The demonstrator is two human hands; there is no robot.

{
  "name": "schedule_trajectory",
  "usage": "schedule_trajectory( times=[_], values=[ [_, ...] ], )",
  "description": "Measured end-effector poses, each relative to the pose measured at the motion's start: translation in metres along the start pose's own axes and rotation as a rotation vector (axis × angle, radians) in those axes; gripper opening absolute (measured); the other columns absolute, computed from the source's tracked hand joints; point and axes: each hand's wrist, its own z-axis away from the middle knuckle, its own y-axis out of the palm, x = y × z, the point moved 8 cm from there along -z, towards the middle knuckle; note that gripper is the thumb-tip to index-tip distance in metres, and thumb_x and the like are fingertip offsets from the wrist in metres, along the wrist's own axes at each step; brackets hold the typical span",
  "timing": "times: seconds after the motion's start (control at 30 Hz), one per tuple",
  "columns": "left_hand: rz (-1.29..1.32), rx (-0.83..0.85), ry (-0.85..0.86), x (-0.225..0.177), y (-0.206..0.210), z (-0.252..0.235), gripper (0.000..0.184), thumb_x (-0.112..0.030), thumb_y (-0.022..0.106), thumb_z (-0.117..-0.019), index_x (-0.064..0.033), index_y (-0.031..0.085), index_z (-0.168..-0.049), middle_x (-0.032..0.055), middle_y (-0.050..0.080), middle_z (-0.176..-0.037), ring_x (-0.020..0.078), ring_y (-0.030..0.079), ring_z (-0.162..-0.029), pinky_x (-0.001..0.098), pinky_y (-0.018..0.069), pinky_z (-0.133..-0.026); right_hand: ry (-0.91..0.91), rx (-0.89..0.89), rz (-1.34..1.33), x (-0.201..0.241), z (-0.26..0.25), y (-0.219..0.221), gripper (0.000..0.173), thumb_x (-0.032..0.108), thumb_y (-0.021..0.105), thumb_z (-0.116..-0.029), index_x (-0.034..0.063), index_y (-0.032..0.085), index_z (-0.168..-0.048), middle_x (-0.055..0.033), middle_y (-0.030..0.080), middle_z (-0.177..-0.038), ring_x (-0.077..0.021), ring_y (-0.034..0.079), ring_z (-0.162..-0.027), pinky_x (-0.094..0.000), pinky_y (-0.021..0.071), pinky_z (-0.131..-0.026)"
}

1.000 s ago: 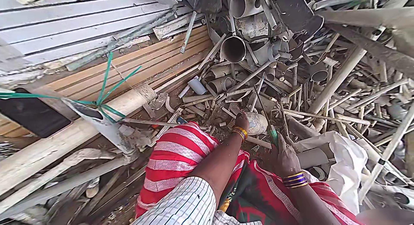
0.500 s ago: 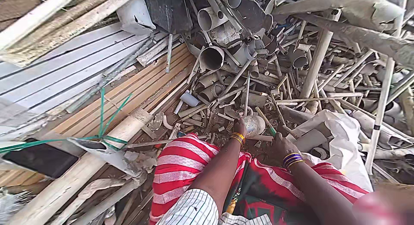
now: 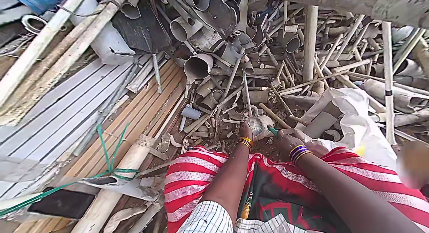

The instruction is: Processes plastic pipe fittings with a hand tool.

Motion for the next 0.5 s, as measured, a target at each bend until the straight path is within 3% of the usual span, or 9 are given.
schedule_trajectory(
  times=[0.07, 0.23, 0.3, 0.4, 0.5],
  values=[
    [-0.024, -0.007, -0.005, -0.003, 0.000, 0.000, 0.053, -0.022, 0.018, -0.1146, 0.0122, 0.043, -0.146, 0.0303, 0.046, -0.151, 0.0354, 0.041, -0.146, 0.0458, 0.0288, -0.122, 0.050, -0.022, -0.040, -0.014, -0.009, -0.003, 0.049, 0.027, 0.038, -0.1099, -0.0017, 0.037, -0.150, -0.0292, 0.058, -0.135, -0.0436, 0.060, -0.126, -0.0590, 0.0490, -0.099],
    [-0.097, -0.034, -0.033, -0.007, 0.002, -0.006, 0.050, -0.017, 0.018, -0.1143, 0.0128, 0.044, -0.145, 0.0315, 0.048, -0.149, 0.0373, 0.044, -0.144, 0.0461, 0.0314, -0.120, -0.160, -0.100, 0.008, 0.016, 0.015, -0.012, 0.053, 0.032, 0.031, -0.1130, 0.0050, 0.028, -0.159, -0.0292, 0.062, -0.126, -0.0458, 0.065, -0.115, -0.0586, 0.0506, -0.093],
    [-0.049, -0.109, -0.023, 0.001, 0.002, -0.014, 0.048, -0.014, 0.022, -0.1133, 0.0156, 0.048, -0.140, 0.0339, 0.051, -0.143, 0.0384, 0.048, -0.139, 0.0452, 0.0345, -0.117, -0.062, -0.014, -0.012, -0.003, -0.002, 0.009, 0.050, 0.029, 0.033, -0.1116, 0.0016, 0.031, -0.153, -0.0291, 0.061, -0.129, -0.0449, 0.063, -0.119, -0.0585, 0.0505, -0.095],
    [-0.075, -0.094, -0.055, -0.005, -0.002, -0.015, 0.050, -0.016, 0.017, -0.1140, 0.0140, 0.040, -0.147, 0.0324, 0.046, -0.150, 0.0367, 0.044, -0.143, 0.0426, 0.0326, -0.119, 0.061, -0.039, -0.160, -0.033, -0.020, 0.006, 0.051, 0.031, 0.035, -0.1114, -0.0033, 0.035, -0.150, -0.0294, 0.058, -0.134, -0.0431, 0.060, -0.125, -0.0570, 0.0486, -0.101],
    [0.155, -0.177, -0.073, 0.000, 0.000, -0.024, 0.050, -0.019, 0.022, -0.1142, 0.0167, 0.045, -0.142, 0.0353, 0.048, -0.145, 0.0385, 0.046, -0.139, 0.0446, 0.0344, -0.117, -0.066, -0.080, -0.102, -0.010, -0.001, -0.007, 0.052, 0.034, 0.032, -0.1128, 0.0026, 0.030, -0.155, -0.0296, 0.062, -0.126, -0.0457, 0.064, -0.118, -0.0586, 0.0499, -0.096]
  ],
)
